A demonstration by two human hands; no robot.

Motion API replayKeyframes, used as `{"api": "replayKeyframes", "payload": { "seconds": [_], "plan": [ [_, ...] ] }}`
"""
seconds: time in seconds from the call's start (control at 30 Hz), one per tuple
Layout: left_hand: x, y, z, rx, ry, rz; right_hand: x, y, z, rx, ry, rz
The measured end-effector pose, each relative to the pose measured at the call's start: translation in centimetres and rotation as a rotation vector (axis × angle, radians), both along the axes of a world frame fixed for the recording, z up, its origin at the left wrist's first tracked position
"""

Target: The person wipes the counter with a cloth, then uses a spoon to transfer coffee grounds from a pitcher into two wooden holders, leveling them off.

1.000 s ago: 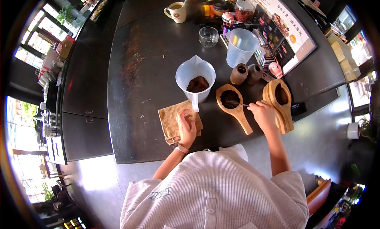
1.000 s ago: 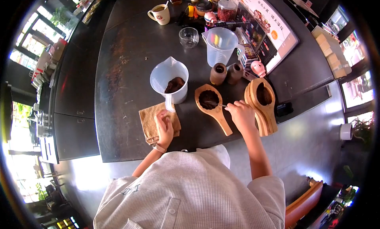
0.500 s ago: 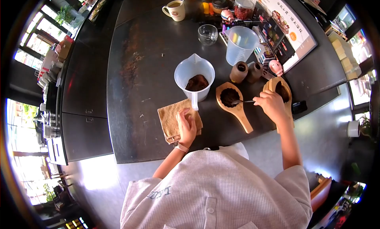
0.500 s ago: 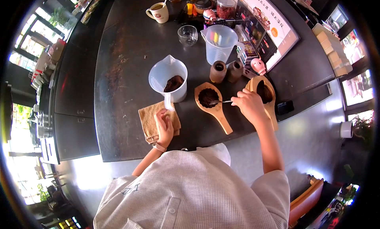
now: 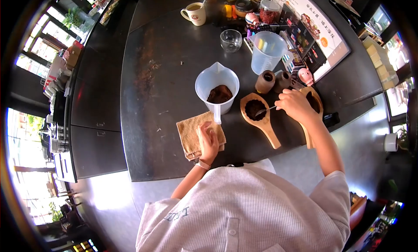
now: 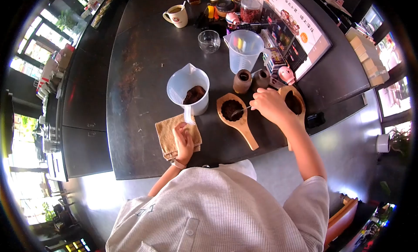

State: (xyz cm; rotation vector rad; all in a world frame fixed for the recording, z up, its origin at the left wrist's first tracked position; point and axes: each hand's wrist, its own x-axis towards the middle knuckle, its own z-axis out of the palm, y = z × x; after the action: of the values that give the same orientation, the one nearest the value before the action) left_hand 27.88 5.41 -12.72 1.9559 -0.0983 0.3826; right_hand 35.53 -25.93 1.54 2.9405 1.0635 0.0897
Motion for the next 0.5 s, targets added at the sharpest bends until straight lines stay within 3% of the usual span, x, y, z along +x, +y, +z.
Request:
{"api": "replayKeyframes", "payload": {
  "seconds": [0.23,0.5],
  "plan": [
    [0.0,-0.1,0.5,0.036,-0.022,-0.007,0.3,-1.1,1.8,0.106,-0.006,-0.048],
    [-0.1,-0.1,0.3,0.016,-0.002,-0.006,-1.7,-0.7,-2.0,0.150,-0.078,-0.162]
  ]
}}
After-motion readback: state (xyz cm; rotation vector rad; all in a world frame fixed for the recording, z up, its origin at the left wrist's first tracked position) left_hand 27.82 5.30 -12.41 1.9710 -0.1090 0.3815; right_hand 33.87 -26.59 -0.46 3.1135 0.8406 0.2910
